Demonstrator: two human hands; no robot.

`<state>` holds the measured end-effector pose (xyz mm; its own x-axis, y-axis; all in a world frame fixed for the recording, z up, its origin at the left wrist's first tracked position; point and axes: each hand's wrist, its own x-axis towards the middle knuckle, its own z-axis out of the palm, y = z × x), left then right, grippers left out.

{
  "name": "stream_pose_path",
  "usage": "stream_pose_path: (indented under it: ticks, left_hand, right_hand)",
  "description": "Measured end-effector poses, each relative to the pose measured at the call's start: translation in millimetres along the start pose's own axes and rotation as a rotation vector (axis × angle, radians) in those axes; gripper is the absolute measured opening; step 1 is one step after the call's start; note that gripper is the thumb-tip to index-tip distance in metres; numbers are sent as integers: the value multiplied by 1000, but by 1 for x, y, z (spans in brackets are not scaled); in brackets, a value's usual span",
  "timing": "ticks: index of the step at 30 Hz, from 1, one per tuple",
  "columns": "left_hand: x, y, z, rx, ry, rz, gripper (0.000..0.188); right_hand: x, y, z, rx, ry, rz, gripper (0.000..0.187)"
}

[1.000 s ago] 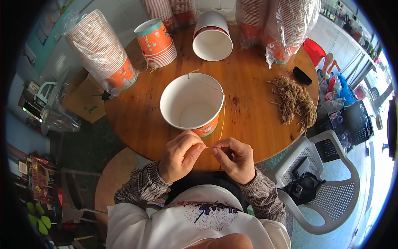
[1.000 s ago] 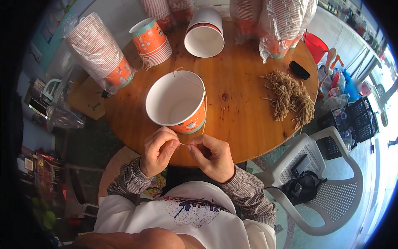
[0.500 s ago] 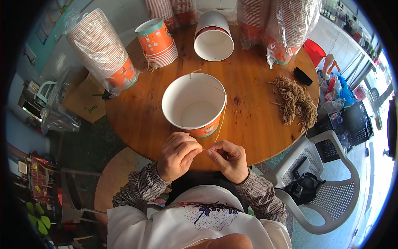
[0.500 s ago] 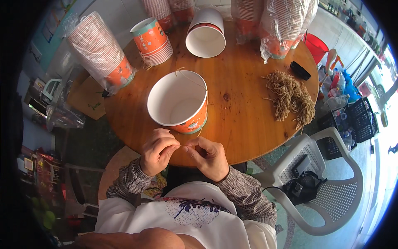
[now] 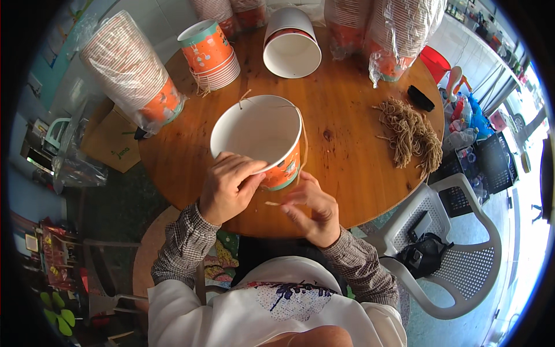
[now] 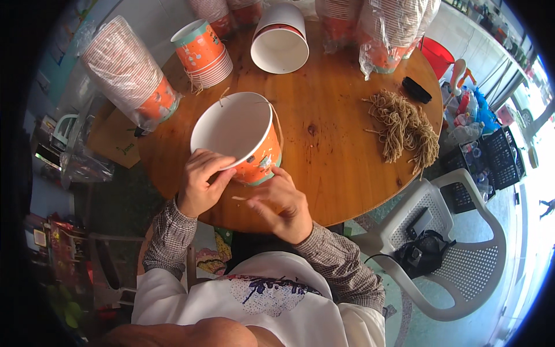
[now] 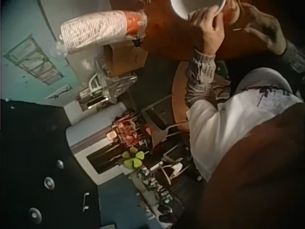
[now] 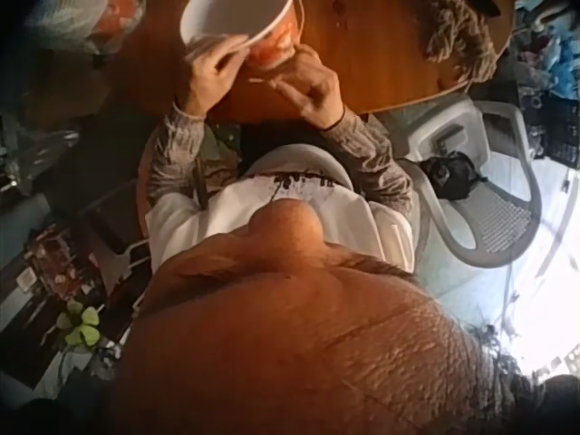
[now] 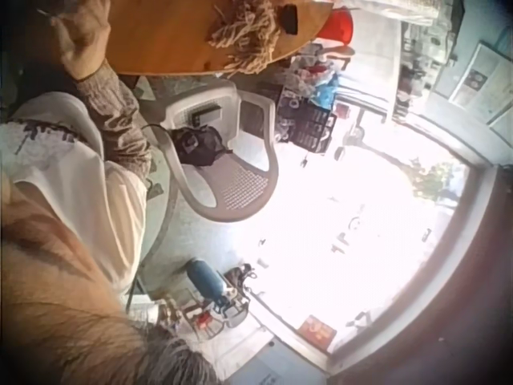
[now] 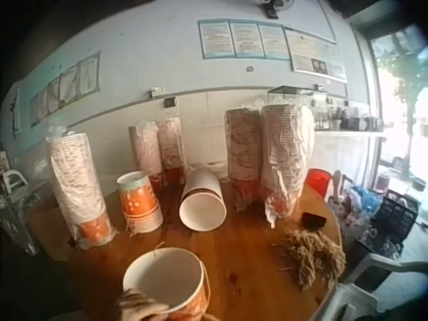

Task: Threading string handles through pre-punched holes in paper food tubs.

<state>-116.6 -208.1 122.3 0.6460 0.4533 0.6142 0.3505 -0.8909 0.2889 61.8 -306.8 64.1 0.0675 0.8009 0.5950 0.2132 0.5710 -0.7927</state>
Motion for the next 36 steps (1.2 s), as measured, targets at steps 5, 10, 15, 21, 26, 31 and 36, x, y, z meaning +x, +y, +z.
stream_pose_path:
  ticks: [5,10,15,21,26,31,36]
  left_hand:
    - [15,4,-6,-48,-77,-16,24]
    - [13,3,-2,-71,-93,-33,23]
    - [8,7,4,-30,-103,-12,22]
    - [0,9,12,-38,-72,-4,19]
    - [-2,13,13,-127,-96,-55,17]
    - [-5,18,9,-122,-103,-60,15]
    - [-8,20,10,-107,-53,-46,14]
  right_hand:
    - [15,-12,14,-6,-117,-141,12]
    - [14,-15,23,-14,-95,-161,12]
    - [7,-20,26,-57,-106,-167,13]
    - [-2,-25,31,-103,-132,-146,14]
    - [-6,-34,30,-204,-125,-148,14]
    - [-12,-41,25,-176,-92,-98,12]
    - [-16,-40,36,-121,-85,-110,11]
